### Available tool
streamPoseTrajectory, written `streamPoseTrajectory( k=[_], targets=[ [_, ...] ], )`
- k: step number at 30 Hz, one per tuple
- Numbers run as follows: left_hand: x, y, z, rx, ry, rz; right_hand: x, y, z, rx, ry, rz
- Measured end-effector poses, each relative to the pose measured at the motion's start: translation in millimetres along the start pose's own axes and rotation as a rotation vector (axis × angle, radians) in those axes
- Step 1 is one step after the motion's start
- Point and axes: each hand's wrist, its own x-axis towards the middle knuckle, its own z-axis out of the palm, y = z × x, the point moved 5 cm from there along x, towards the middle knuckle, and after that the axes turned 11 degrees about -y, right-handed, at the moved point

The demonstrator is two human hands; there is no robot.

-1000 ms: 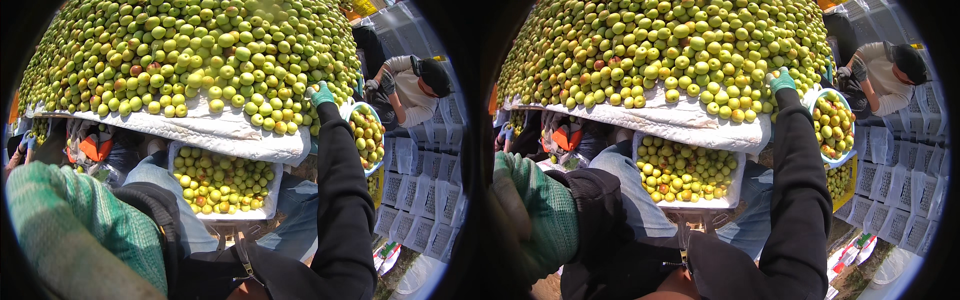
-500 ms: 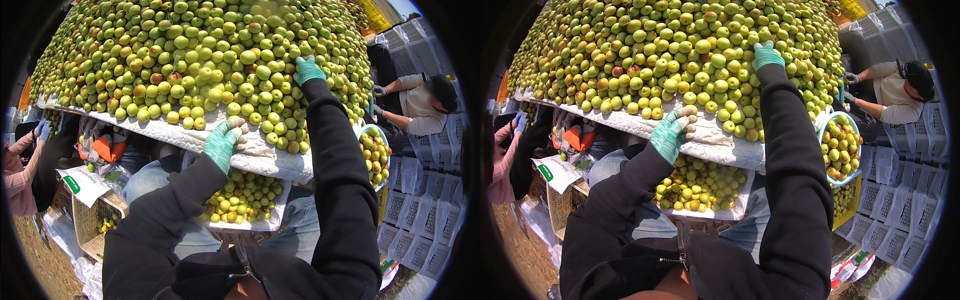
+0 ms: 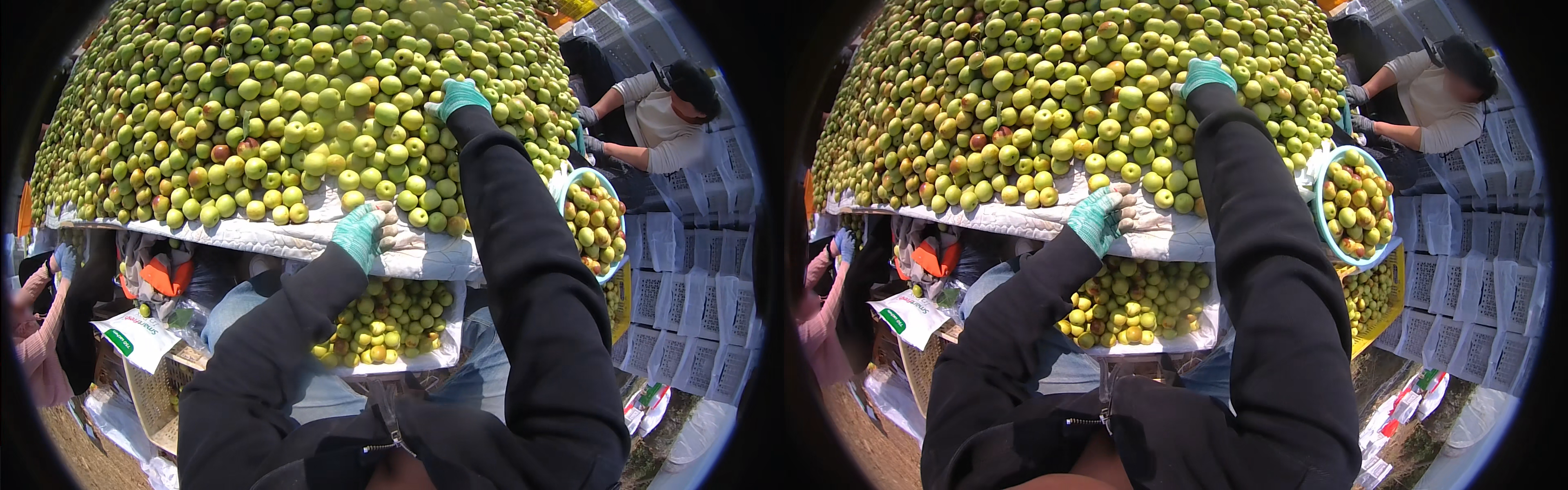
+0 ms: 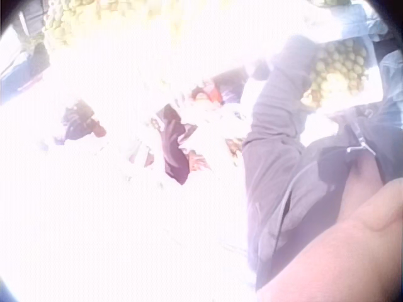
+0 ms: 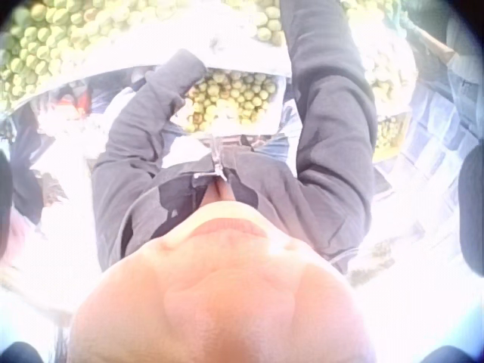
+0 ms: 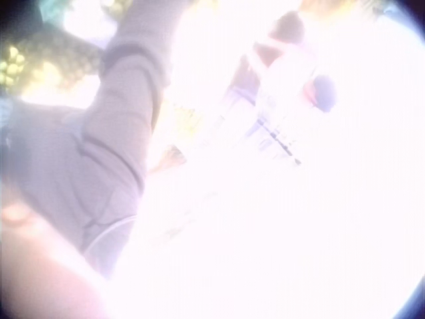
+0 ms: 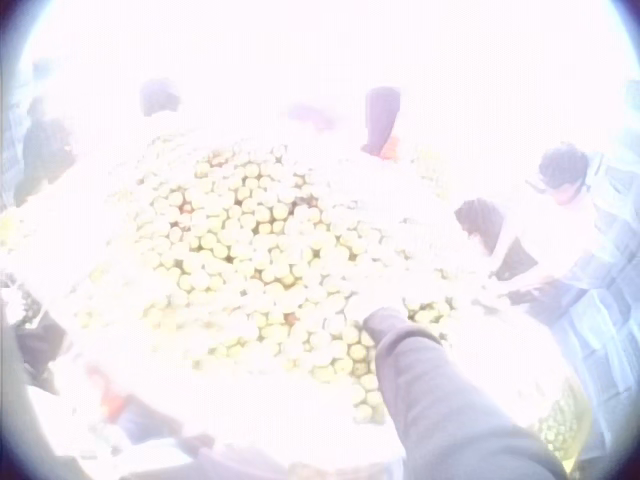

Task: The person sorts green apples from a large pile on a table into a white crate, using both hands to pick and place them. The person occasionally moves apples between a blue bowl and the crate while continuing to sort.

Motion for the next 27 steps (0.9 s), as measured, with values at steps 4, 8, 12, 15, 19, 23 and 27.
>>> streamPoseTrajectory(
  k=[4, 8, 12, 15, 19, 23, 27],
  targets=[
    [5, -4, -7, 0.042, -0.05, -0.029, -122, 114, -76, 0.076, 0.895, -0.217],
    [7, -13, -18, 0.074, -0.022, -0.085, -267, 315, -117, -0.15, 0.933, 0.195],
    [10, -23, -17, 0.164, -0.027, -0.142, -343, 459, -110, -0.22, 0.286, 1.054],
    [11, -32, 3, 0.176, -0.131, -0.154, -331, 418, -87, 0.444, 0.461, 0.784],
    [5, -57, 38, 0.102, -0.246, -0.275, -260, 209, -18, 1.182, 0.044, 0.056],
    [3, -62, 57, -0.296, -0.341, -0.299, -222, 31, 21, 0.761, -0.039, -0.471],
    [7, -43, 43, -0.362, -0.171, -0.222, -143, 47, 23, 0.869, -0.03, -0.305]
  ],
)
